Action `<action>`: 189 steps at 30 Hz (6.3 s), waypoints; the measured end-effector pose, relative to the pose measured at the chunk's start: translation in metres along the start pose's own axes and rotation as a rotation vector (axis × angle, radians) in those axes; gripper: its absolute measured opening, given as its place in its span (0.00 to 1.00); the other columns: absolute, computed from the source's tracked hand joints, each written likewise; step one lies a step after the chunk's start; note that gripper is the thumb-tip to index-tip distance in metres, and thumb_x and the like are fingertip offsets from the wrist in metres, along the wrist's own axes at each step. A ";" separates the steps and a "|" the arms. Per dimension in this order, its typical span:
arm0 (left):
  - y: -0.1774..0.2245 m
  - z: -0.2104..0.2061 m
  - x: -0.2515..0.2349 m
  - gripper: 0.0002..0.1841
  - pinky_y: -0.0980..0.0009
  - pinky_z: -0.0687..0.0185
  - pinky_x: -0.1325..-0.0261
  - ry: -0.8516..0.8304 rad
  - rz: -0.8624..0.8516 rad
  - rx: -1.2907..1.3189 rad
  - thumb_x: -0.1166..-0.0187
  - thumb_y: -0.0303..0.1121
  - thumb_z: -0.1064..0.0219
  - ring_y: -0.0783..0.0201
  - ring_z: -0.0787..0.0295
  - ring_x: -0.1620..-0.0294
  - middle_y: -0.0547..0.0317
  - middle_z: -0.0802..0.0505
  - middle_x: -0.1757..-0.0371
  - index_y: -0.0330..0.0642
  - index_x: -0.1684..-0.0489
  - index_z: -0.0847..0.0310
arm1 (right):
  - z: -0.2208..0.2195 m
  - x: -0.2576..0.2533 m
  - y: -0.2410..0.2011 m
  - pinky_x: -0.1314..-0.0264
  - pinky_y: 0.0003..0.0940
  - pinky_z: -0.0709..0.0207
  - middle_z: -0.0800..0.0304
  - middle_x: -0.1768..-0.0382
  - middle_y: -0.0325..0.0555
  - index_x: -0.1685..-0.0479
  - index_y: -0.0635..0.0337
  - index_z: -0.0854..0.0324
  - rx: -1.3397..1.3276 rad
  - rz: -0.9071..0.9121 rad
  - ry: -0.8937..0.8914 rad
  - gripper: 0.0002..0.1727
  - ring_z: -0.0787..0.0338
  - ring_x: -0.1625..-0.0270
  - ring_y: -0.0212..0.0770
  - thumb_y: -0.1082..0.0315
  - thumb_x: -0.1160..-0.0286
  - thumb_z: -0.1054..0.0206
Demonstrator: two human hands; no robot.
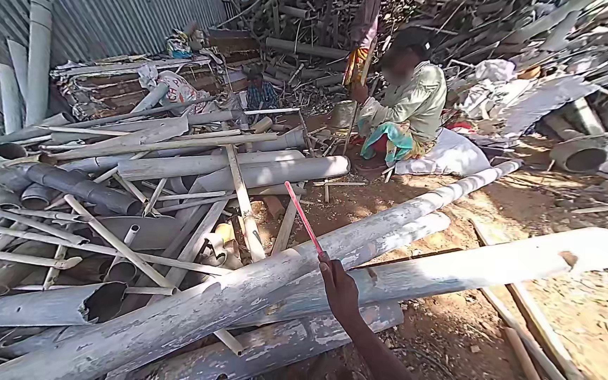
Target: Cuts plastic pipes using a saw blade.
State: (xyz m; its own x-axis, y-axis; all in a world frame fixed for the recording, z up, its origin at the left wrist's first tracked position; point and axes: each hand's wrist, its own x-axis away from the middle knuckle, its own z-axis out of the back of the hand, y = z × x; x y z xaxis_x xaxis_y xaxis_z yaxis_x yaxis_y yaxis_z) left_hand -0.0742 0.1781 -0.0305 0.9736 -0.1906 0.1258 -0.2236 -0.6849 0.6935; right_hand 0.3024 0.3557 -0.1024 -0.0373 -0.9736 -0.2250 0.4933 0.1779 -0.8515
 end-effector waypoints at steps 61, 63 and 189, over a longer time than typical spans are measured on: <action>-0.004 0.018 -0.012 0.20 0.43 0.21 0.36 -0.055 0.111 -0.061 0.13 0.49 0.55 0.58 0.20 0.29 0.60 0.18 0.30 0.58 0.27 0.32 | -0.002 -0.019 0.073 0.52 0.60 0.23 0.16 0.65 0.70 0.43 0.81 0.23 0.166 -0.271 -0.015 0.29 0.13 0.59 0.63 0.57 0.03 0.56; 0.001 0.011 -0.006 0.17 0.45 0.20 0.41 -0.061 0.117 -0.082 0.13 0.46 0.57 0.58 0.18 0.33 0.59 0.17 0.34 0.56 0.34 0.32 | 0.006 -0.039 0.093 0.77 0.38 0.31 0.32 0.81 0.46 0.51 0.72 0.25 -0.038 -0.492 0.075 0.31 0.30 0.82 0.41 0.50 0.02 0.64; 0.012 0.015 0.003 0.33 0.64 0.15 0.47 0.010 0.386 -0.375 0.15 0.47 0.36 0.56 0.14 0.42 0.45 0.20 0.32 0.45 0.15 0.44 | -0.019 0.089 -0.025 0.93 0.18 0.40 0.40 0.96 0.28 0.66 0.64 0.26 -0.444 -0.348 -0.349 0.22 0.38 0.96 0.22 0.63 0.03 0.58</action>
State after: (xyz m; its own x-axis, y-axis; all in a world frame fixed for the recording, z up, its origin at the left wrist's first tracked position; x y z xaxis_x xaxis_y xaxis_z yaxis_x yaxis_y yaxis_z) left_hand -0.0748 0.1593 -0.0327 0.8248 -0.3706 0.4270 -0.5351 -0.2681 0.8011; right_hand 0.2704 0.2676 -0.1103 0.1906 -0.9609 0.2009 0.0950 -0.1856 -0.9780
